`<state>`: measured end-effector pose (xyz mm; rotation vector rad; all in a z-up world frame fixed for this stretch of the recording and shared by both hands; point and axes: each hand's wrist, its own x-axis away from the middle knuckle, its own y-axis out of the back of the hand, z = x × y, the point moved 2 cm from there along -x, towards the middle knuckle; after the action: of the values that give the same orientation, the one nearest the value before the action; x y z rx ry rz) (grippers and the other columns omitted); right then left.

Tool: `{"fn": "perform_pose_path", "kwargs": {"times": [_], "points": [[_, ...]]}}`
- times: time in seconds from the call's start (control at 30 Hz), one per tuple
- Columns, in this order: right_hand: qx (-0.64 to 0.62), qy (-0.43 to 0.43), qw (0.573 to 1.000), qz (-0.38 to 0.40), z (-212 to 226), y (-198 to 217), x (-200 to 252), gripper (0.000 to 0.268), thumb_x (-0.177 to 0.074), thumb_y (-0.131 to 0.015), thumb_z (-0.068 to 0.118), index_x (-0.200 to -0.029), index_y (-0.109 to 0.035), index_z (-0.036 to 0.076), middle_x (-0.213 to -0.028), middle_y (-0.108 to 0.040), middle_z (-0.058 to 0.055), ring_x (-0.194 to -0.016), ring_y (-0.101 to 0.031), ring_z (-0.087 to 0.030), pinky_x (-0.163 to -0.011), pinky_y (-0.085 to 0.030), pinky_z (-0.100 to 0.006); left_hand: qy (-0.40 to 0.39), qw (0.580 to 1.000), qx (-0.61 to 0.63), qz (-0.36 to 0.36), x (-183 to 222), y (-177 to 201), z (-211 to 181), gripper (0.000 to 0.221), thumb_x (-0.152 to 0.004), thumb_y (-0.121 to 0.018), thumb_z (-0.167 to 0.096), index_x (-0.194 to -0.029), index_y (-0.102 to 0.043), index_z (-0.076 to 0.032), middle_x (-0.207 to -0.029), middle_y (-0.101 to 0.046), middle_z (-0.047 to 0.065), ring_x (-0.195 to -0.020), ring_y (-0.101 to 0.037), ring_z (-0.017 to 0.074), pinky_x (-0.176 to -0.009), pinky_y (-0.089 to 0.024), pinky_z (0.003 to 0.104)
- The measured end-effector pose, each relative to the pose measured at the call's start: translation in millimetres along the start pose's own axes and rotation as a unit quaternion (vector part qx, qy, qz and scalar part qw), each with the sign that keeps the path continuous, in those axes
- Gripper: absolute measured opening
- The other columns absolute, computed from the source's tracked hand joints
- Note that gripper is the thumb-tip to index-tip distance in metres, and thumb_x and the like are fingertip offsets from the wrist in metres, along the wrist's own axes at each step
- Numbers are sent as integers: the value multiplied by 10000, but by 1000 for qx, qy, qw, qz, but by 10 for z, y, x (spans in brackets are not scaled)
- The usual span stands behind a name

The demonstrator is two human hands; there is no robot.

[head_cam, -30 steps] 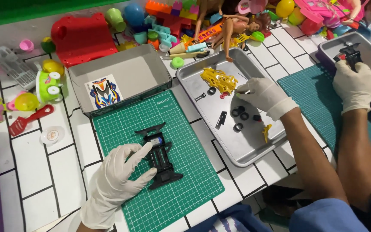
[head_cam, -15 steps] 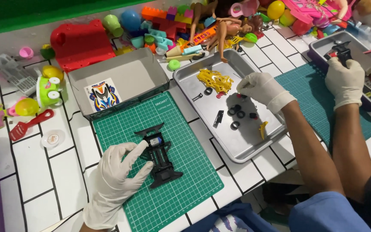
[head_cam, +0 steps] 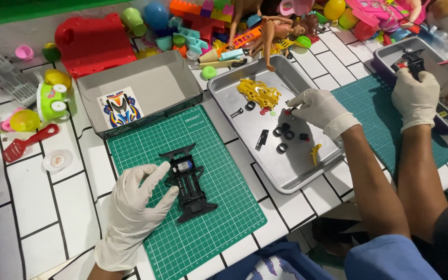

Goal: Assembling a small plastic toy car by fitting gears, wheels, and other internal components onto the chassis.

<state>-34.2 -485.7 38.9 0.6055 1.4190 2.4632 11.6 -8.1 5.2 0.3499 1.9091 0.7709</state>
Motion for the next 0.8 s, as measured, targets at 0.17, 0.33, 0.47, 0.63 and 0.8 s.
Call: {"fn": "perform_pose_path", "kwargs": {"times": [0.17,0.33,0.47,0.63,0.8], "points": [[-9,61,998,-12,270,-86,14,192,-935,-712,152,-1100,-808,175,-1112,-731,-1,-970,-670,-165,-848,-555,-317,7,1000,0,5,-2,18,-31,472,-998,-695,-359,-1413,-578,-166,-1022,-657,88,-864,-608,230,-726,-496,372],[-20,140,990,17,559,-122,2,211,-929,-706,145,-1099,-816,206,-1168,-775,26,-980,-703,-152,-930,-524,-326,-20,1000,12,-8,-91,54,-66,447,-1033,-612,-379,-1399,-572,-125,-1012,-643,101,-849,-604,241,-731,-494,386],[38,96,994,42,532,-222,-64,345,-937,-627,113,-1233,-759,231,-1195,-768,-20,-1087,-700,-215,-952,-524,-362,-5,1000,-8,0,-67,25,-86,429,-986,-689,-360,-1327,-644,-104,-1029,-658,107,-879,-634,252,-718,-527,366],[-57,118,991,18,536,-240,20,334,-906,-713,96,-1205,-784,224,-1045,-774,-98,-894,-720,-217,-798,-582,-343,4,998,46,-32,-182,95,-146,412,-932,-718,-348,-1264,-729,-104,-898,-587,54,-695,-566,213,-642,-527,369],[-64,110,992,10,488,-115,75,292,-931,-673,123,-1164,-804,239,-1192,-758,-73,-1053,-724,-242,-925,-548,-383,6,998,49,-34,-137,67,-50,402,-896,-767,-327,-1210,-753,-78,-918,-614,61,-700,-572,225,-655,-539,366]]}}
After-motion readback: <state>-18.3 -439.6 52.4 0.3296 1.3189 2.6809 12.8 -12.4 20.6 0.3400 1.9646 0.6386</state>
